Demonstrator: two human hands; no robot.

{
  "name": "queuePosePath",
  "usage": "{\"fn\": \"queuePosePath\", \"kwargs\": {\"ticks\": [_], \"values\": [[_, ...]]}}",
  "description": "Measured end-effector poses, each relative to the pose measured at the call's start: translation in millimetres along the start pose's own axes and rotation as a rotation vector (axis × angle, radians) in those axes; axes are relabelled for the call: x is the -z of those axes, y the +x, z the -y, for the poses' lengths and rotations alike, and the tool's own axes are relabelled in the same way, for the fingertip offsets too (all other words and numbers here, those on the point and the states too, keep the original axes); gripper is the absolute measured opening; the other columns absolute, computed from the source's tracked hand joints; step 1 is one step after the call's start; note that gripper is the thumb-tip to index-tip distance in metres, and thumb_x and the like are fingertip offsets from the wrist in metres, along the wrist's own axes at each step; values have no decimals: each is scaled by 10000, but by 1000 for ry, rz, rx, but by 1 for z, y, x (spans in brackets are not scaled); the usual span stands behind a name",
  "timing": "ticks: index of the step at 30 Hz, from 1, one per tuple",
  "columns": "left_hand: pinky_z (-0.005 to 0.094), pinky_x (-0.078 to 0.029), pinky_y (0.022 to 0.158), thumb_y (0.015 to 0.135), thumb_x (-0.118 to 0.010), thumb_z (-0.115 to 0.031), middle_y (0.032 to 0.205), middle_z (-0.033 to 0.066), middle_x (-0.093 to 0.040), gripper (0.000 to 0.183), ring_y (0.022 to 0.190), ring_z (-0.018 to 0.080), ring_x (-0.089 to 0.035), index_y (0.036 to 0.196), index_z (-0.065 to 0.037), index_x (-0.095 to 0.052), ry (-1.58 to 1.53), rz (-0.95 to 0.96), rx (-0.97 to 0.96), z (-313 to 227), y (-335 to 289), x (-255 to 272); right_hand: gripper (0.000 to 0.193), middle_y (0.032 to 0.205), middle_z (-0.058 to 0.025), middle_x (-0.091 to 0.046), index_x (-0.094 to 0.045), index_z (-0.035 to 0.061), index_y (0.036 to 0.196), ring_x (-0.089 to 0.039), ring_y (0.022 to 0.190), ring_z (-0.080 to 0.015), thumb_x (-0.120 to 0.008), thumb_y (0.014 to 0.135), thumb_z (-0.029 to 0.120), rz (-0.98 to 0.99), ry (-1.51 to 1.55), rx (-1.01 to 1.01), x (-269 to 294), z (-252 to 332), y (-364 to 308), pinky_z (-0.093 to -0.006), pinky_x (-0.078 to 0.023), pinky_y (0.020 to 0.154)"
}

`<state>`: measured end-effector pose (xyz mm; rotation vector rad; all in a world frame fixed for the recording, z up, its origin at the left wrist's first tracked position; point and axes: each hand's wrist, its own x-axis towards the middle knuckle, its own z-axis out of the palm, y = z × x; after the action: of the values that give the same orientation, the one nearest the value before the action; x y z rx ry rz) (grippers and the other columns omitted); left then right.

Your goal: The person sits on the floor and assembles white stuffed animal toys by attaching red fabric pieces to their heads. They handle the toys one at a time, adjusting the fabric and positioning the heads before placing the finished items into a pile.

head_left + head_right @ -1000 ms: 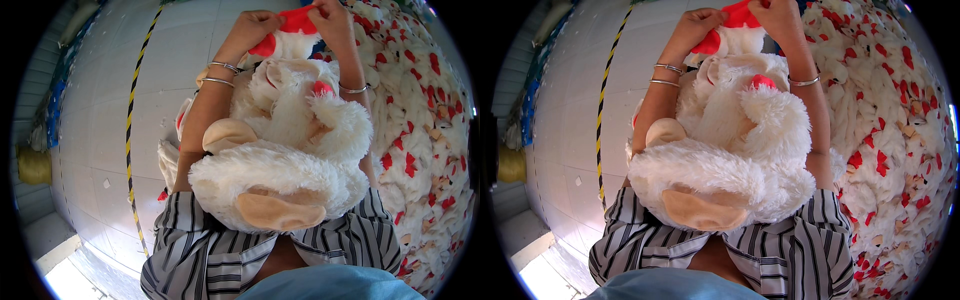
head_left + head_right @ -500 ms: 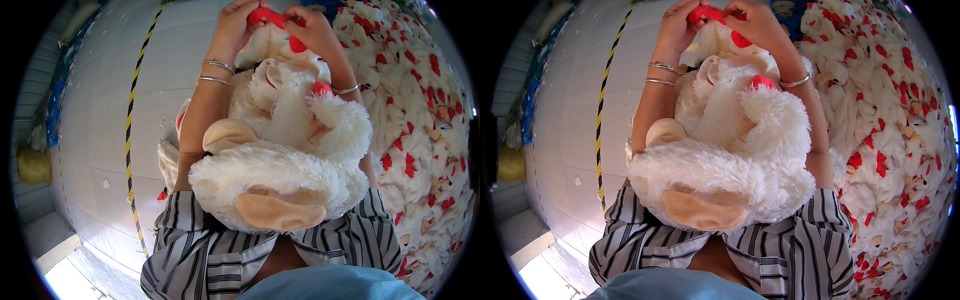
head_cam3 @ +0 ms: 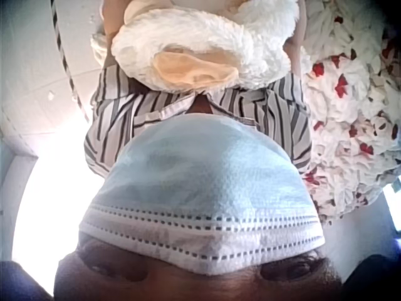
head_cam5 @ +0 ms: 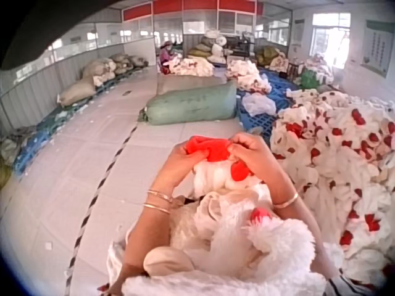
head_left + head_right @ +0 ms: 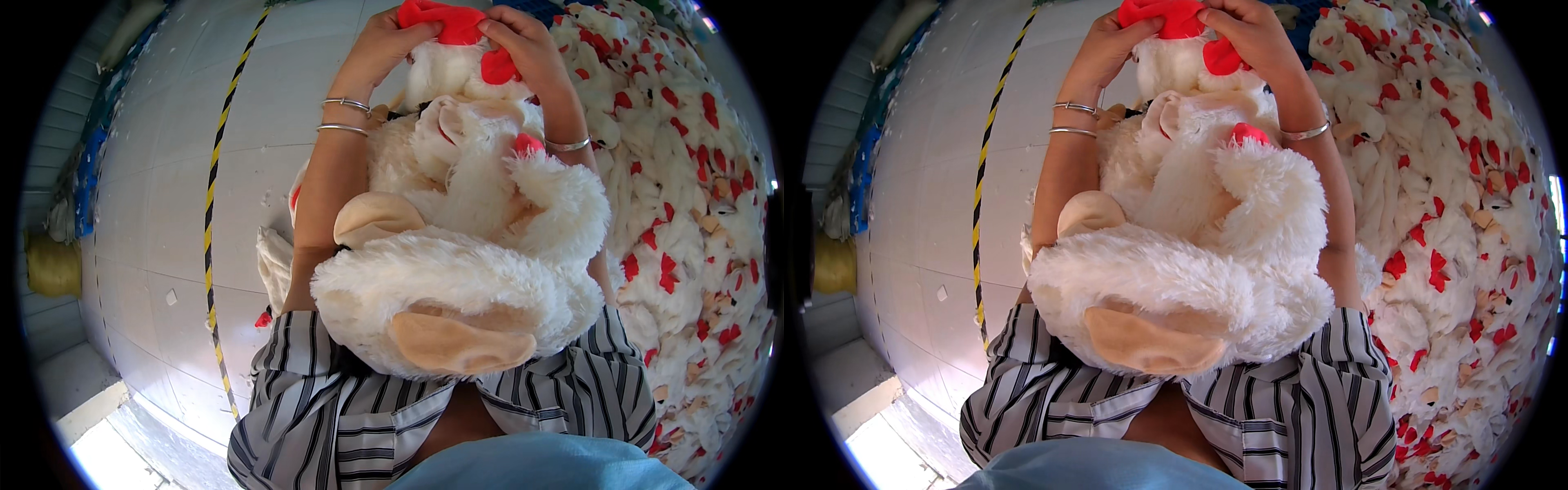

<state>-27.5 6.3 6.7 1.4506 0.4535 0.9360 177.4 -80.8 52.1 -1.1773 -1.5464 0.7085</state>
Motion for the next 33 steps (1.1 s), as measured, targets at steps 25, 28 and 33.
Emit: {"fn": "queuePosePath", "kwargs": {"ticks": [25,28,33], "values": [[230,-450,542,866,-660,-122,736,-4,-606,118,617,76,-548,851,-15,-612,196,-112,-215,19,16,-20,281,778,5,-612,-662,9,933,-543,716,-49,-615,938,286,48,-110,-177,-10,-12,1,-207,-430,655],[216,-460,636,844,-717,-208,764,2,-624,197,692,73,-557,828,-39,-617,96,-5,-176,14,7,-28,261,795,3,-617,-671,2,957,-551,724,-55,-610,933,255,45,-28,-187,-8,-17,1,-206,-438,665],[236,-495,817,917,-626,-223,847,3,-650,209,840,73,-601,862,-24,-654,239,-1,0,5,6,-23,244,823,4,-631,-678,2,995,-555,746,-54,-609,927,226,54,-7,-157,-10,-24,2,-204,-448,688]]}}
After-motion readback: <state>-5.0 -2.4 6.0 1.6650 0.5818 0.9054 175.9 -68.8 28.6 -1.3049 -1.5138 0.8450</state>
